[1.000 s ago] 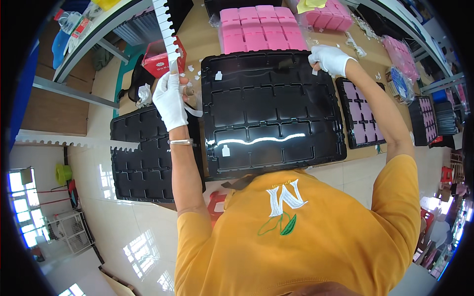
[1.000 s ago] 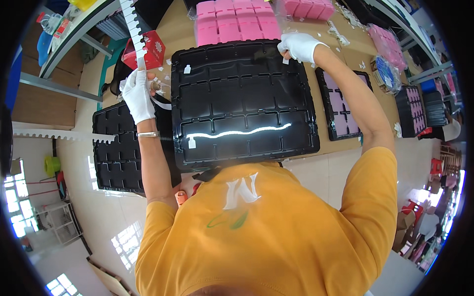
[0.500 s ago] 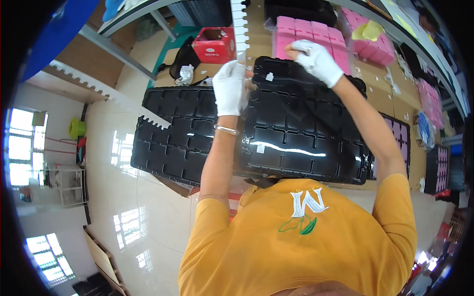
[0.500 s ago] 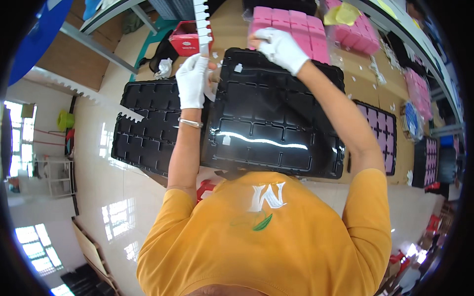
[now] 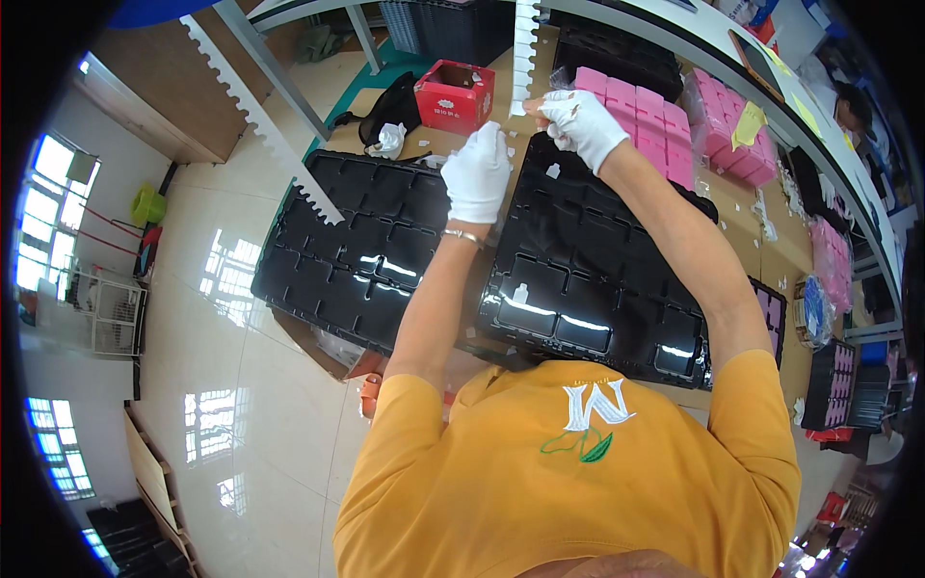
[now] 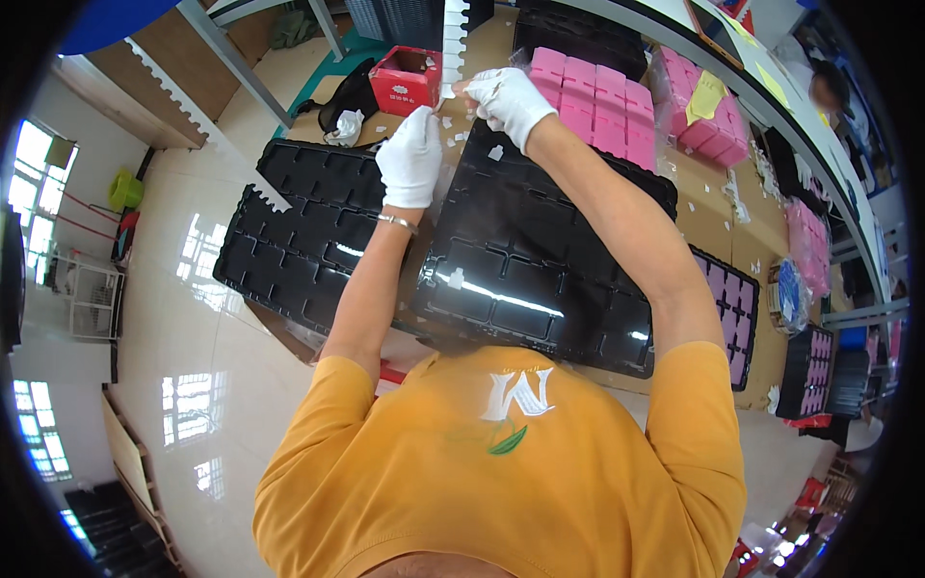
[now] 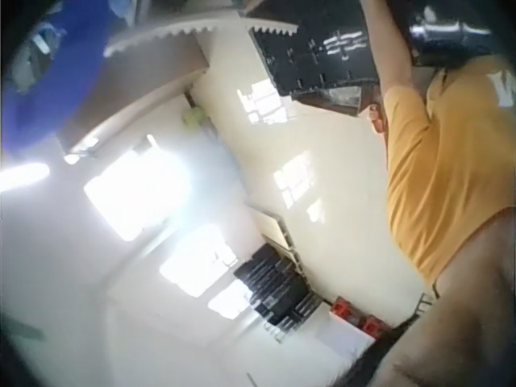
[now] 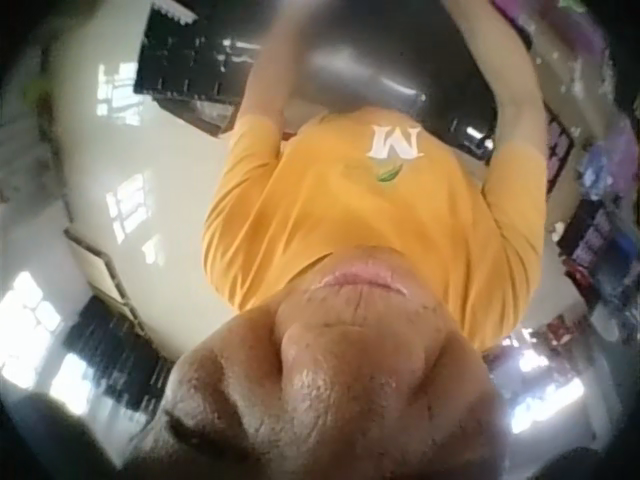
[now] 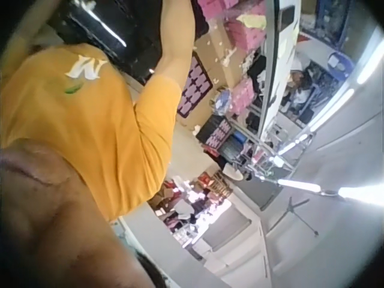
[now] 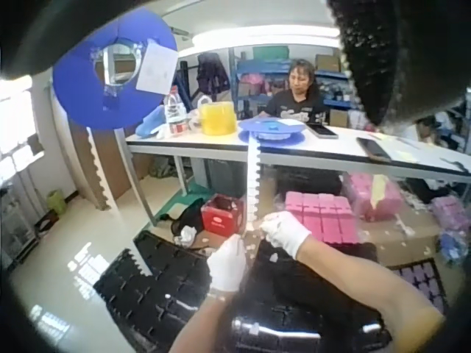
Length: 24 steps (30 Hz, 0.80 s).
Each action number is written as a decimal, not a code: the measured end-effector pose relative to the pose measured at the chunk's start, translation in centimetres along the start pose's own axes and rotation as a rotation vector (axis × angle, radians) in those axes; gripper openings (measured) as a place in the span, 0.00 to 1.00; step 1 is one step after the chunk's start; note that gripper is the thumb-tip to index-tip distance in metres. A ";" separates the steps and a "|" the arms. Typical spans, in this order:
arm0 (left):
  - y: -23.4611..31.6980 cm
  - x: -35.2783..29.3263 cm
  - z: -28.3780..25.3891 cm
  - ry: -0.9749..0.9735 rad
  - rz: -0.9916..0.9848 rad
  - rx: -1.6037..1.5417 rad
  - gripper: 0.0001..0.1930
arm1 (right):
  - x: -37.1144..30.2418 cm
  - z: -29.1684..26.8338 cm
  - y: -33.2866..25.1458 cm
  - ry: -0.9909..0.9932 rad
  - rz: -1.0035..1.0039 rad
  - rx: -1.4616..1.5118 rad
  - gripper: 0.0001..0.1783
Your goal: The person assembles black plastic trays by peeling off small white protective stickers from the surface. They then place pink foam inserts into the compartments of the trays. The person repeats this process for multiple trays, stacking the completed units on the table.
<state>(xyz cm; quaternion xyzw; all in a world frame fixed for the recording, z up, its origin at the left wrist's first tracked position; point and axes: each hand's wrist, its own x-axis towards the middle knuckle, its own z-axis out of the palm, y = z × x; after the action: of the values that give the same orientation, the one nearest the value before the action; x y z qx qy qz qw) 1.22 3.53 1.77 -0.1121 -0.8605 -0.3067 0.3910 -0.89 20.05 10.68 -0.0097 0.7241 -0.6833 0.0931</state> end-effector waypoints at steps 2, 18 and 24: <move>-0.2 0.6 -0.1 -0.027 0.017 -0.016 0.09 | -1.6 -0.6 -0.8 -0.006 0.017 0.049 0.11; -6.3 -8.1 -10.9 -0.221 -0.220 -0.303 0.18 | -30.2 -12.3 1.0 -0.175 0.182 -1.189 0.04; -3.5 -9.6 -12.2 -0.205 -0.190 -0.248 0.16 | -29.6 -12.2 6.7 -0.157 0.124 -1.457 0.06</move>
<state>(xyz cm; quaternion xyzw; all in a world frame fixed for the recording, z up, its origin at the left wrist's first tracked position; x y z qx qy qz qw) 13.53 -6.28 -0.72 -0.1086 -0.8581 -0.4331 0.2537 27.15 36.75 8.21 -0.0771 0.9851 -0.0196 0.1528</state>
